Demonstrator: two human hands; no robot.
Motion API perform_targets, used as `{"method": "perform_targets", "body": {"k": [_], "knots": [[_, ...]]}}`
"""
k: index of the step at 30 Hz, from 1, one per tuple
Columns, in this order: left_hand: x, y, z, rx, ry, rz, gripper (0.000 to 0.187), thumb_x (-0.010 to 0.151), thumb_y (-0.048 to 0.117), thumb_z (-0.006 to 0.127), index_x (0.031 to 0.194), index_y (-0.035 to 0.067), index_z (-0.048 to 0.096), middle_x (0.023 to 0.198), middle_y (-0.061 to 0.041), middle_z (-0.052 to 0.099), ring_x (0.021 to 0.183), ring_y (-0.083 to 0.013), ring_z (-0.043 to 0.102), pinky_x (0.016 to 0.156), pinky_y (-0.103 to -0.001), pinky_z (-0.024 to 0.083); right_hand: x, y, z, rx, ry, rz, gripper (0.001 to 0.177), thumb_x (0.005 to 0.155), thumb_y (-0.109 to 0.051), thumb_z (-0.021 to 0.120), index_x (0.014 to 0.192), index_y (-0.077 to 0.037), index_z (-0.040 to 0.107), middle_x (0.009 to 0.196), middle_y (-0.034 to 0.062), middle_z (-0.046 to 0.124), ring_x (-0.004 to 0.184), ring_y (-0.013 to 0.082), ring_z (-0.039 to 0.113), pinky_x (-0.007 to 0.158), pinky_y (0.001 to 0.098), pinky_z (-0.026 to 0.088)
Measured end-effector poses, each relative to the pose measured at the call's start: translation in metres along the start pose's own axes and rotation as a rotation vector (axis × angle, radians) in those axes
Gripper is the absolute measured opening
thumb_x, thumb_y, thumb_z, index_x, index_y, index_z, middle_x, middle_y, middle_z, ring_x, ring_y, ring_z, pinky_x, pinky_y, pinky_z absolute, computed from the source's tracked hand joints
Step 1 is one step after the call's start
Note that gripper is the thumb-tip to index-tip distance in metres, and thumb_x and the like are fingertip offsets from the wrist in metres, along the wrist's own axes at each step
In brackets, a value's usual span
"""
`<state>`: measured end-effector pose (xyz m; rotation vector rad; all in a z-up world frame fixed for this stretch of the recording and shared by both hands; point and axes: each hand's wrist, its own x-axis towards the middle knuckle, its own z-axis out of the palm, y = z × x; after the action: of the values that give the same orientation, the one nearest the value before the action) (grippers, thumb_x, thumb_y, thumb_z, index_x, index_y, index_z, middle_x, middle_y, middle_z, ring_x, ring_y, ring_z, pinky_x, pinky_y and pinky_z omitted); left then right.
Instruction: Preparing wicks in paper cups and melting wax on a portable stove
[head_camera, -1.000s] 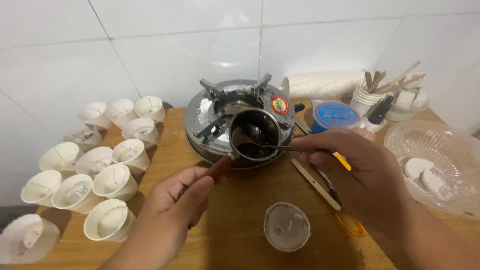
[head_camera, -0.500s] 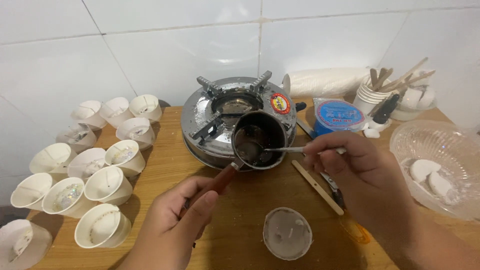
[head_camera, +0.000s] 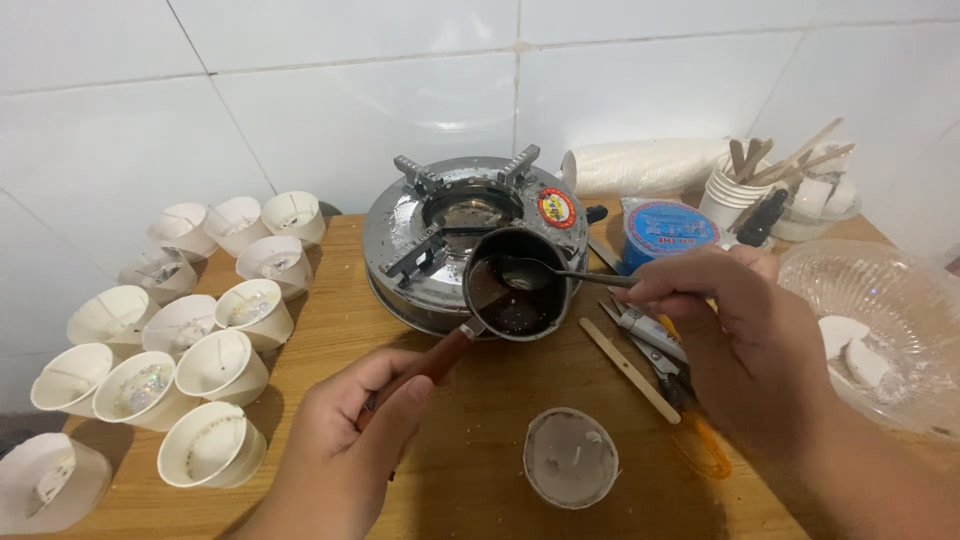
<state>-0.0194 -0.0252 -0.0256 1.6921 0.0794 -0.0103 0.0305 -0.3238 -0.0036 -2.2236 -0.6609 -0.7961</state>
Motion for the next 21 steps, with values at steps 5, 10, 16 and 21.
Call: {"method": "perform_targets", "body": {"k": [5,10,16,21], "knots": [[-0.001,-0.001,-0.002,0.003,-0.004,0.040,0.023,0.094,0.018,0.066,0.098,0.004,0.085,0.052,-0.002,0.044,0.046,-0.0124,0.039,0.042,-0.029,0.028,-0.002,0.000,-0.003,-0.055,-0.030,0.040,0.017,0.105,-0.015,0.051,0.103,-0.019,0.067,0.101,-0.0052,0.076,0.095,0.0185,0.064,0.102,0.0354,0.039],[-0.003,0.001,-0.001,-0.001,0.013,0.046,0.020,0.095,0.017,0.066,0.097,0.003,0.081,0.053,-0.001,0.044,0.046,-0.0111,0.038,0.042,-0.029,0.028,0.000,-0.015,0.004,0.296,-0.067,0.379,0.021,0.106,-0.015,0.049,0.100,-0.012,0.069,0.087,0.0005,0.079,0.076,0.0109,0.062,0.074,0.0241,0.052],[-0.003,0.001,-0.003,0.019,0.003,0.059,0.023,0.096,0.021,0.066,0.095,0.004,0.082,0.055,0.000,0.045,0.049,-0.0110,0.039,0.044,-0.030,0.030,0.008,-0.023,0.014,0.620,0.026,0.663,0.023,0.105,-0.010,0.054,0.094,0.002,0.070,0.080,0.0187,0.074,0.072,0.0230,0.061,0.070,0.0321,0.050],[-0.002,-0.001,-0.001,-0.028,0.007,0.065,0.022,0.096,0.018,0.066,0.094,0.002,0.081,0.054,-0.003,0.046,0.045,-0.0122,0.040,0.041,-0.029,0.029,0.011,-0.023,0.013,0.657,0.049,0.739,0.027,0.107,-0.020,0.051,0.102,0.001,0.069,0.084,0.0193,0.076,0.074,0.0207,0.058,0.074,0.0294,0.046]]}}
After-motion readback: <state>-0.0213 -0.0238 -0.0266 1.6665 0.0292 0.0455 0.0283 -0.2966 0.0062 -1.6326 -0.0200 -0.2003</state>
